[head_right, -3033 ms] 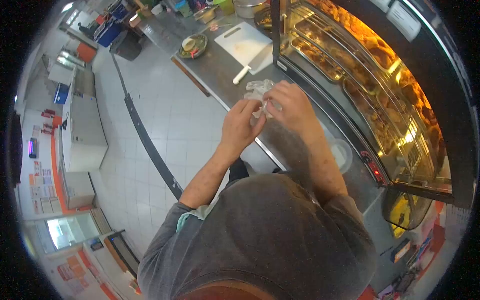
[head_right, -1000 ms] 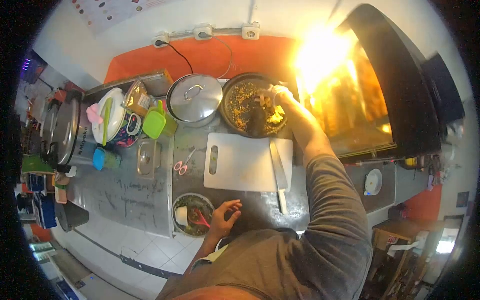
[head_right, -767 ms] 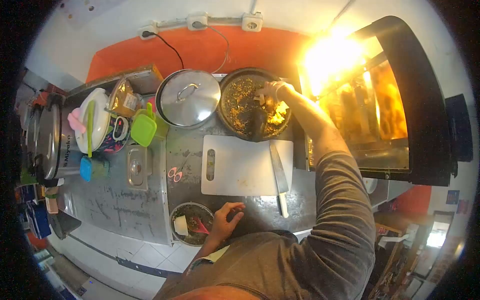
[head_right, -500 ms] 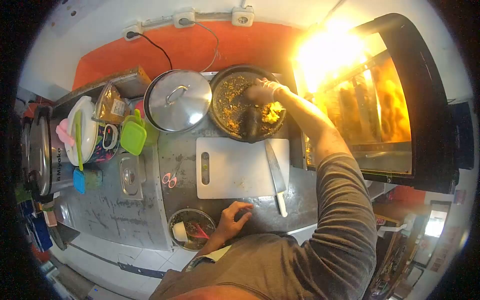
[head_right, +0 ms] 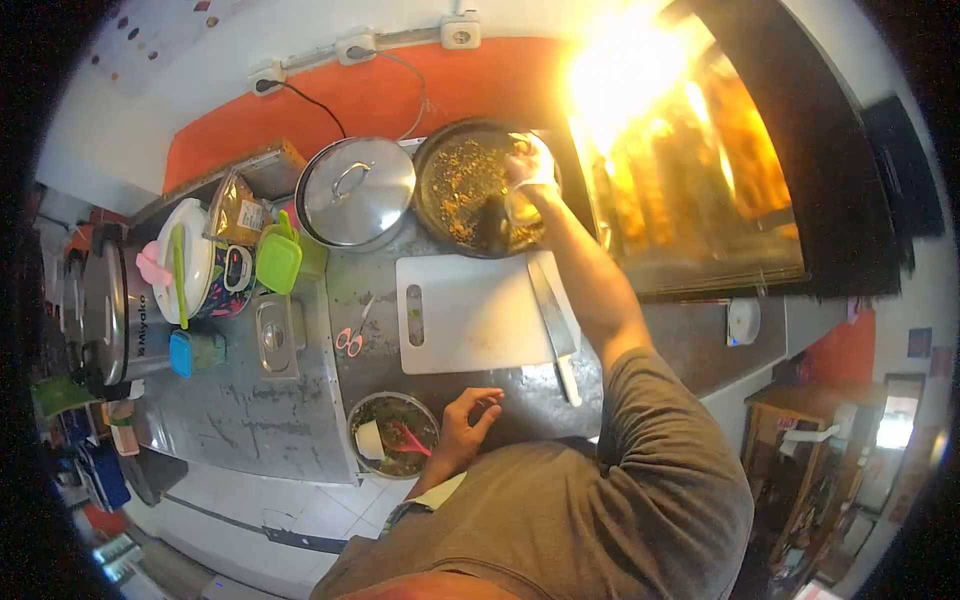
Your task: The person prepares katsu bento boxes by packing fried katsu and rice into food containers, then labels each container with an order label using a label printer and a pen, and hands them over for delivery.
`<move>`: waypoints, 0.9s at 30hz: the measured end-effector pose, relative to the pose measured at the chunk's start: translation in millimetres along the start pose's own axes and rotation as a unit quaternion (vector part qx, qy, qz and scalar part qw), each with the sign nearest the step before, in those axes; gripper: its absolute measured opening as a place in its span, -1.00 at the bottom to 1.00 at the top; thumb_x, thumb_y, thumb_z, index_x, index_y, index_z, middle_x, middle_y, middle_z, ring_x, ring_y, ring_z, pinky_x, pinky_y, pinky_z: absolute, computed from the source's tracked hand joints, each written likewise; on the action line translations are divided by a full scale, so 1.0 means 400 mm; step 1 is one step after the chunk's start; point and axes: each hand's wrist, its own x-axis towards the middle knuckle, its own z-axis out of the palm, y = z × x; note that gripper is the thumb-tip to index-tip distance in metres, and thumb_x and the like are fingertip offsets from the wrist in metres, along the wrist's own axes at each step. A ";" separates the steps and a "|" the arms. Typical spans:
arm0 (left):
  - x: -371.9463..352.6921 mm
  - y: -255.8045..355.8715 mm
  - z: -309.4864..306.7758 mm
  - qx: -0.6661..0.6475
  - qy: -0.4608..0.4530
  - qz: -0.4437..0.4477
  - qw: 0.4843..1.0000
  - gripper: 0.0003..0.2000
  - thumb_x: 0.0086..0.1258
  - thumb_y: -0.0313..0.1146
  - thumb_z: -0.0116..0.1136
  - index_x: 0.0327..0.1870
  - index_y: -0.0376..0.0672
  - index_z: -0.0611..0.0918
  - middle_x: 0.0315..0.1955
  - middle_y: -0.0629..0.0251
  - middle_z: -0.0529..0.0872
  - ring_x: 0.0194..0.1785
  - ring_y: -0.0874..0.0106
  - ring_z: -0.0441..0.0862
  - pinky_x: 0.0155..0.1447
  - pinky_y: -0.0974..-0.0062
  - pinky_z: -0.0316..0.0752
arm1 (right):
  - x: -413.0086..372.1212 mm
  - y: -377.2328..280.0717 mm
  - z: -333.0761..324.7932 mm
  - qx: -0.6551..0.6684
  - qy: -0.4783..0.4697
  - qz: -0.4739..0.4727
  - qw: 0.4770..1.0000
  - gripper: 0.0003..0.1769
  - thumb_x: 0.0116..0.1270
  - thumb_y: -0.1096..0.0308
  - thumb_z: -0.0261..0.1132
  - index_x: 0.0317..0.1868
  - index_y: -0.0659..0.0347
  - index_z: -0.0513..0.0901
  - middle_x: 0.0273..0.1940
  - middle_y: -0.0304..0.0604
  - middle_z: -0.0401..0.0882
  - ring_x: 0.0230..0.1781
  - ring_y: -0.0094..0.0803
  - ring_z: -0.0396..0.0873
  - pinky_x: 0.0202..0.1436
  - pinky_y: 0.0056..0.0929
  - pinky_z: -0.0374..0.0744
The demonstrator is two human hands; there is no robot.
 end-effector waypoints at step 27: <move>-0.299 -0.245 1.077 0.217 -0.420 -0.057 0.880 -0.78 0.35 -0.39 0.12 -0.05 -0.24 0.58 -0.22 0.27 0.67 -0.19 0.52 0.59 -0.16 0.57 0.45 | -1.753 0.350 -1.195 0.100 0.439 0.272 0.850 -0.60 -0.04 0.64 0.19 -0.12 0.17 0.55 -0.58 -0.38 0.35 -0.66 -0.56 0.39 -0.62 -0.52 0.48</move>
